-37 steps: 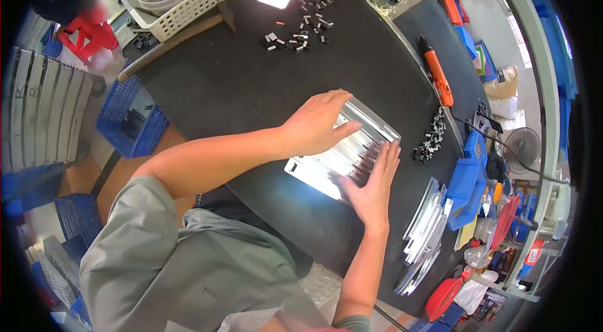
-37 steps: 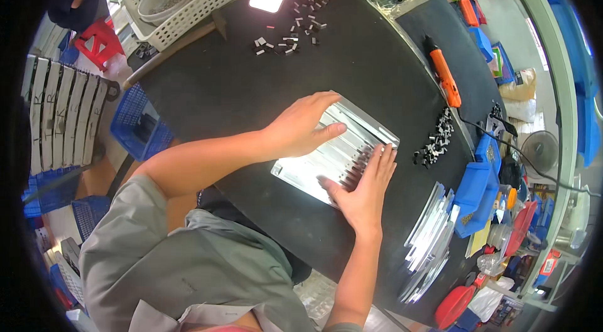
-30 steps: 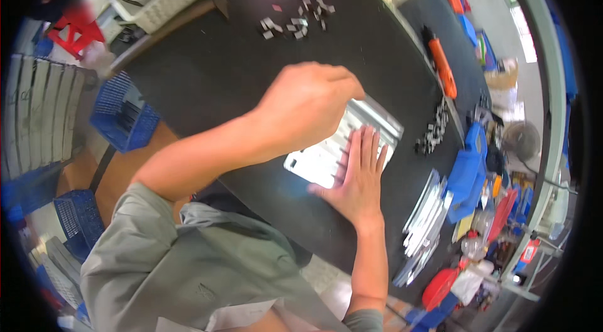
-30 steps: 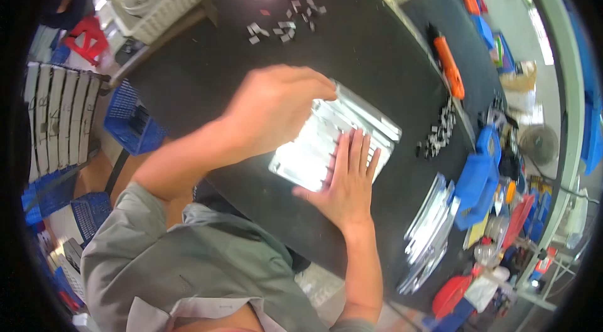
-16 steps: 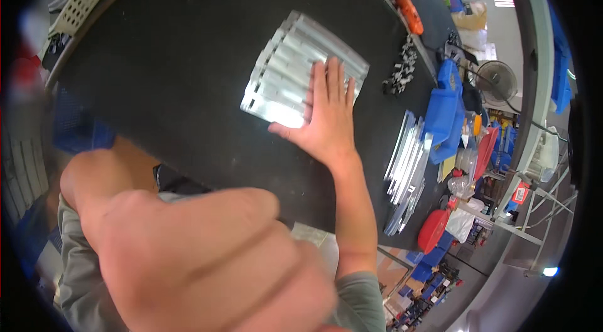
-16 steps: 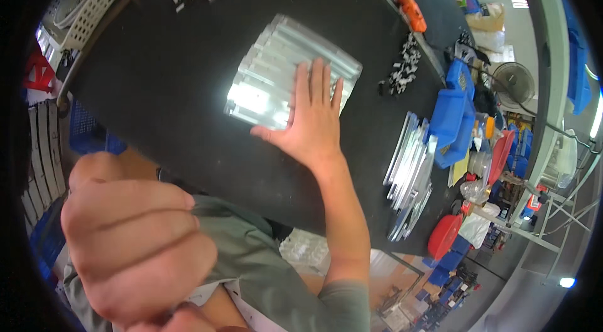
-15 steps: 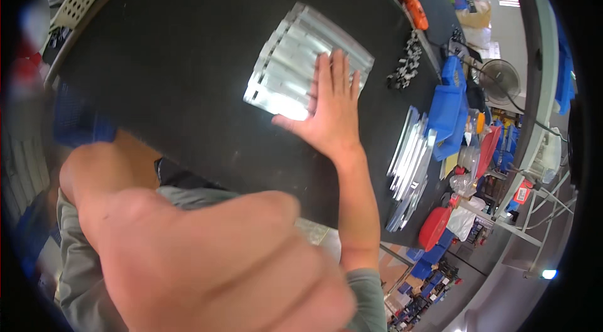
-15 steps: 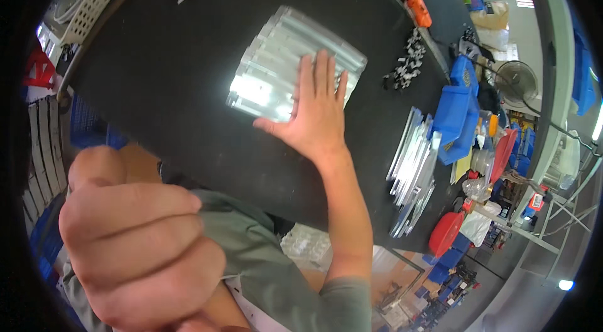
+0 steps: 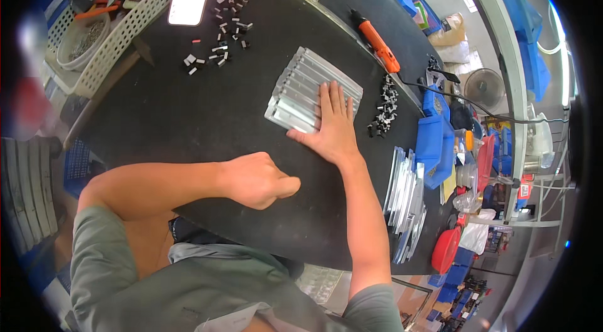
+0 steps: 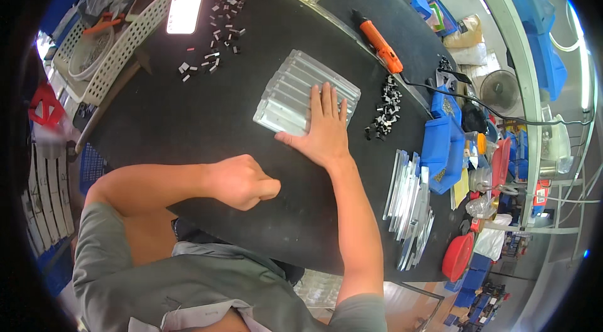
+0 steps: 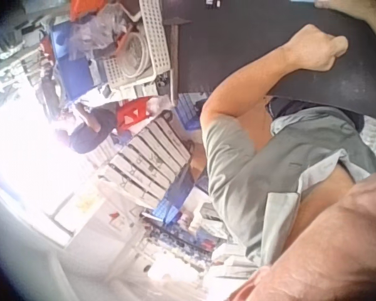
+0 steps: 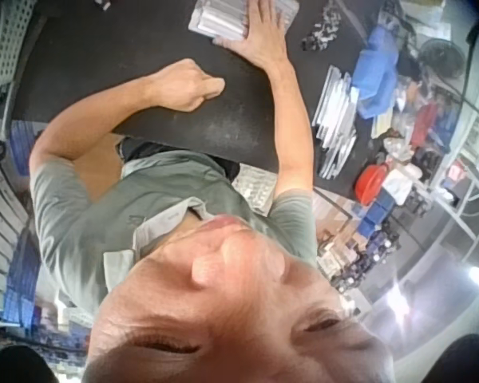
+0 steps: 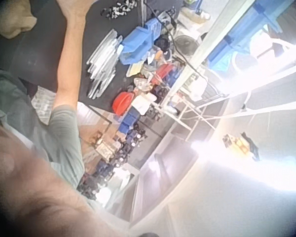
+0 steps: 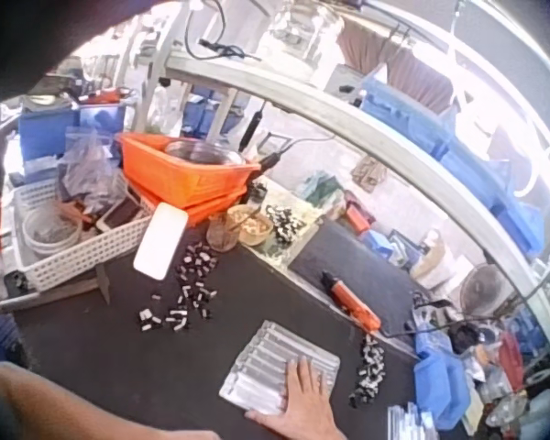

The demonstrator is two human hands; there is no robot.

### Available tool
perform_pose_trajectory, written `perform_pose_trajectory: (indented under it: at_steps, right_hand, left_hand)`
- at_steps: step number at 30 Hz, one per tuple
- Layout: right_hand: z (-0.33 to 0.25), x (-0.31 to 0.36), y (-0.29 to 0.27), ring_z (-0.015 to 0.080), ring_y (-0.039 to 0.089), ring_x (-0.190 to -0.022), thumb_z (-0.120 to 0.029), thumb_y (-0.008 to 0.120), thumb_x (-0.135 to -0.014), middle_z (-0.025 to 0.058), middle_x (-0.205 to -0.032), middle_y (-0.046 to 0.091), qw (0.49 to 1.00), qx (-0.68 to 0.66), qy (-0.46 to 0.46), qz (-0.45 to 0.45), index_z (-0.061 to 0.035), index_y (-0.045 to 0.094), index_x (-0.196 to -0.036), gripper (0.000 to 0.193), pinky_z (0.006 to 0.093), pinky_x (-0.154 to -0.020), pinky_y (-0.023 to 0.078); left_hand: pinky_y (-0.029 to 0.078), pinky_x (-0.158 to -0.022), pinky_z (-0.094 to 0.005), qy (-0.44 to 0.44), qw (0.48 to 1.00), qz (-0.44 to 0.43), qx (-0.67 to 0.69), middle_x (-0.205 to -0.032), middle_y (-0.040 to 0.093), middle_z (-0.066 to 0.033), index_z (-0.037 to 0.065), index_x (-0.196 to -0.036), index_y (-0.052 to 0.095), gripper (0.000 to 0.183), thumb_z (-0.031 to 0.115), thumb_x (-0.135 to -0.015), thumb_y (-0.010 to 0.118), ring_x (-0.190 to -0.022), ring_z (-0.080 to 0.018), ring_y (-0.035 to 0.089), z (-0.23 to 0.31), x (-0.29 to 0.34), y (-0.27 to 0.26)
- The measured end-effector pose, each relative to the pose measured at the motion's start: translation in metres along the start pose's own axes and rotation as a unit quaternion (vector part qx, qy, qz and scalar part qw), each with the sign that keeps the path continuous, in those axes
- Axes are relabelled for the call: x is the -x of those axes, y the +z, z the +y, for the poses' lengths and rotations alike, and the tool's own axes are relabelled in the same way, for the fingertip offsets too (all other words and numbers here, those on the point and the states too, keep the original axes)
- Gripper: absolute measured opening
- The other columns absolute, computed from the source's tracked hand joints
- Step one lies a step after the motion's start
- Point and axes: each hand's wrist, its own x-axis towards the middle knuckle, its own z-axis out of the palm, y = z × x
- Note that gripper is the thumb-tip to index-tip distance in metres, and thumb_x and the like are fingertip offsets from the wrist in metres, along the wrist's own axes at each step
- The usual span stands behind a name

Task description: Recorder assembles small plastic or metal components onto silver metal strips and stacks them for sorting

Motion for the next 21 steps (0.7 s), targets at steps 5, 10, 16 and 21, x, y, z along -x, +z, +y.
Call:
perform_pose_trajectory:
  at_steps: [5, 10, 16, 21]
  right_hand:
    - [0.037, -0.043, 0.002, 0.0408, 0.013, -0.16, -0.079, 0.075, -0.071, 0.0309, -0.168, 0.02, 1.0, 0.016, 0.025, 0.0, 0.0073, 0.021, -0.162, 0.136, 0.0528, -0.13, 0.007]
    - [0.066, -0.084, 0.001, 0.0392, 0.012, -0.16, -0.081, 0.068, -0.077, 0.0311, -0.169, 0.019, 0.999, 0.011, 0.03, -0.016, 0.0068, 0.018, -0.163, 0.133, 0.053, -0.129, 0.006]
    - [0.086, -0.099, 0.001, 0.0377, 0.009, -0.161, -0.079, 0.069, -0.077, 0.03, -0.169, 0.017, 0.998, 0.02, 0.05, -0.023, 0.0051, 0.016, -0.164, 0.132, 0.0528, -0.129, 0.006]
    - [0.07, -0.058, -0.01, 0.0418, 0.013, -0.159, -0.069, 0.076, -0.08, 0.0328, -0.167, 0.022, 0.995, 0.01, 0.067, 0.076, 0.0052, 0.023, -0.161, 0.123, 0.055, -0.129, 0.01]
  left_hand:
    - [0.051, -0.053, -0.0412, -0.131, 0.986, -0.042, 0.099, -0.068, 0.066, -0.0069, 0.008, -0.09, 0.05, 0.017, -0.007, -0.082, 0.054, -0.06, -0.0314, 0.067, -0.004, -0.003, -0.008]
    - [0.05, -0.054, -0.044, -0.142, 0.981, -0.058, 0.12, -0.066, 0.064, -0.0073, 0.008, -0.091, 0.05, 0.017, -0.005, -0.083, 0.056, -0.058, -0.0335, 0.065, -0.008, -0.005, -0.011]
    - [0.05, -0.054, -0.0439, -0.138, 0.983, -0.074, 0.101, -0.067, 0.065, -0.0072, 0.008, -0.092, 0.051, 0.018, -0.004, -0.081, 0.058, -0.059, -0.033, 0.066, -0.007, -0.006, -0.01]
    - [0.055, -0.06, -0.041, -0.138, 0.974, -0.067, 0.169, -0.075, 0.07, -0.0076, 0.007, -0.093, 0.052, 0.022, -0.009, -0.079, 0.057, -0.067, -0.0304, 0.071, -0.012, -0.011, -0.009]
